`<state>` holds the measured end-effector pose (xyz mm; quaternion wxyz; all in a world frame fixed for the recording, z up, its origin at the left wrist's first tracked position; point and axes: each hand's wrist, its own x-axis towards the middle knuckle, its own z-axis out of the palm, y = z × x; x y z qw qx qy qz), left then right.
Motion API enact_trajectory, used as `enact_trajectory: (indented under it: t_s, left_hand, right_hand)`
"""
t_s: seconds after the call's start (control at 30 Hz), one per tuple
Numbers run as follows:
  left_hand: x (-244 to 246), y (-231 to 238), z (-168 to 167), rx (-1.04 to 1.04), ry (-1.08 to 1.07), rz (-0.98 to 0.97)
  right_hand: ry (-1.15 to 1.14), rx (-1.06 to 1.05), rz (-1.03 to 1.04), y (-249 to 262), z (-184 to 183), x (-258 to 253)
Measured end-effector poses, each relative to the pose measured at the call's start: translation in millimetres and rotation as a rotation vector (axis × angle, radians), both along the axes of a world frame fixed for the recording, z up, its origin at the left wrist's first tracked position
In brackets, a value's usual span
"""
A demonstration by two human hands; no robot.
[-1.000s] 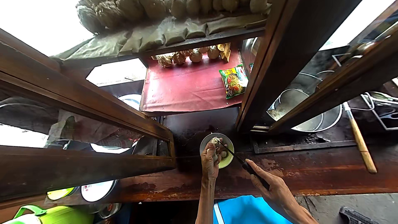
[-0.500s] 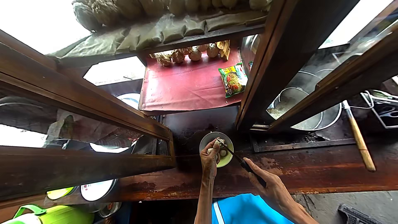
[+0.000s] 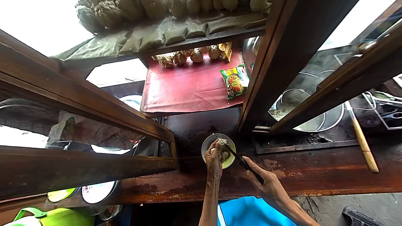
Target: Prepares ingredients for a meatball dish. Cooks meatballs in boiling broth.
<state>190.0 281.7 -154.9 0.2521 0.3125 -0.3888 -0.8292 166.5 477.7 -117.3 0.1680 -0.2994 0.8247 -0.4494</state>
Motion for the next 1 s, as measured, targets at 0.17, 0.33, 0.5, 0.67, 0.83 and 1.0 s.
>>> enact_trajectory:
  t_s: [0.17, 0.33, 0.5, 0.67, 0.83, 1.0]
  left_hand:
    - [0.7, -17.7, 6.7, -0.027, -0.020, -0.015]
    - [3.0, -25.3, 4.6, -0.063, -0.003, -0.119]
    - [5.9, -31.3, 2.9, -0.097, 0.023, -0.156]
    - [8.5, -36.8, 2.7, -0.196, -0.019, -0.182]
    - [9.6, -35.6, -2.7, -0.236, -0.030, -0.224]
    - [8.3, -28.6, -5.3, -0.217, -0.056, -0.252]
  right_hand:
    - [0.089, -0.011, 0.007, 10.1, 10.7, -6.7]
    - [0.171, 0.004, 0.049, 9.7, 8.1, -12.0]
    - [0.178, 0.000, 0.039, 10.4, 8.5, -11.0]
    - [0.176, 0.015, 0.051, 11.3, 2.1, -9.5]
    - [0.095, 0.011, 0.066, 8.3, -7.1, -9.0]
    - [0.042, -0.016, 0.065, 2.1, -14.4, -12.0]
